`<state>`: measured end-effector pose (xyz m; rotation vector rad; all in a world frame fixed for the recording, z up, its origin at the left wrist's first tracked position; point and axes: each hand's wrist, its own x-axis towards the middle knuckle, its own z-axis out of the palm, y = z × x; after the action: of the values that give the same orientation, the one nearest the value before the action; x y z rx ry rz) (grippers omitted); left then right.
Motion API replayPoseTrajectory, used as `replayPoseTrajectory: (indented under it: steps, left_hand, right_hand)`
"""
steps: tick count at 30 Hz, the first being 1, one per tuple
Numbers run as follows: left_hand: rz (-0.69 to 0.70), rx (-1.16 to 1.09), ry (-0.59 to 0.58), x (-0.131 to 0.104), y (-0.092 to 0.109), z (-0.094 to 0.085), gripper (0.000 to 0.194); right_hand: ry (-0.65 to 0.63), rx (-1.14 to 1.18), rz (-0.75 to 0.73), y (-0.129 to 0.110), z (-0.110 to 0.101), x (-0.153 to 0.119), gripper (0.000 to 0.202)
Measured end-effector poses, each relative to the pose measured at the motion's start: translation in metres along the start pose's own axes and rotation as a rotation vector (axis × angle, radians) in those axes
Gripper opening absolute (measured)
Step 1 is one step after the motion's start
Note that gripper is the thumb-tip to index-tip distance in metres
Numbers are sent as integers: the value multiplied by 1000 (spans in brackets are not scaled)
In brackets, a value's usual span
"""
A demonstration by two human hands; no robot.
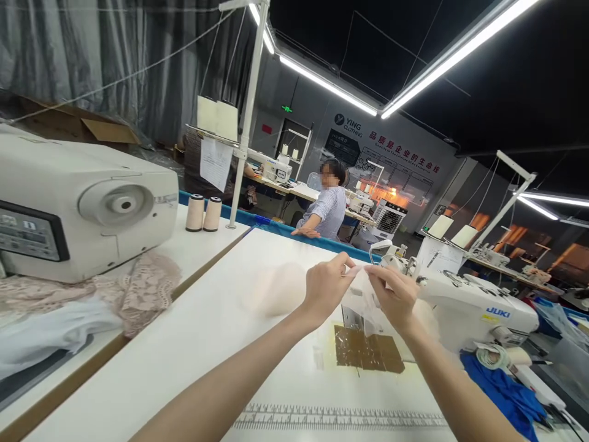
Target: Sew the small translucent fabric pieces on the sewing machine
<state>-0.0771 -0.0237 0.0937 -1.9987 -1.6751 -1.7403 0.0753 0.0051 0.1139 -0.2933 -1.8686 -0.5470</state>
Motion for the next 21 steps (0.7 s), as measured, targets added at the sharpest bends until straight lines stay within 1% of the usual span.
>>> replayPoseTrajectory:
  steps: [4,7,9,12,14,16,18,19,20,21]
  left_hand:
    - [-77,59,-17,11,-13,1,21]
    - [-114,104,-40,19,-21,6,19]
    - [-133,133,-62,25,-27,11,17]
    - [-168,178,-97,41,-39,21,17]
    - [-203,214,-124,57,-51,28,19]
    - [-244,259,-161,75,-66,35,22]
    - [-280,305,-201,93,-81,43,27]
    - [-297,327,-216,101,-89,47,28]
    - [-312,349,-229,109,-96,51,29]
    - [-329,370,-238,116,-103,55,30]
  right_hand:
    - [62,-18,108,5,29,-9,14]
    - [73,-34,189,11,47,-14,19]
    - [51,-37,236,13,55,-16,20]
    - [-55,-9,276,9,57,-20,19]
    - [-160,29,266,-1,50,-28,20]
    - [-287,69,237,-13,34,-43,21]
    - [-523,124,194,-24,11,-67,22]
    - [-610,150,203,-28,-3,-81,22]
    - [-655,153,223,-29,-19,-96,23]
    - [-666,152,230,-29,-35,-111,24]
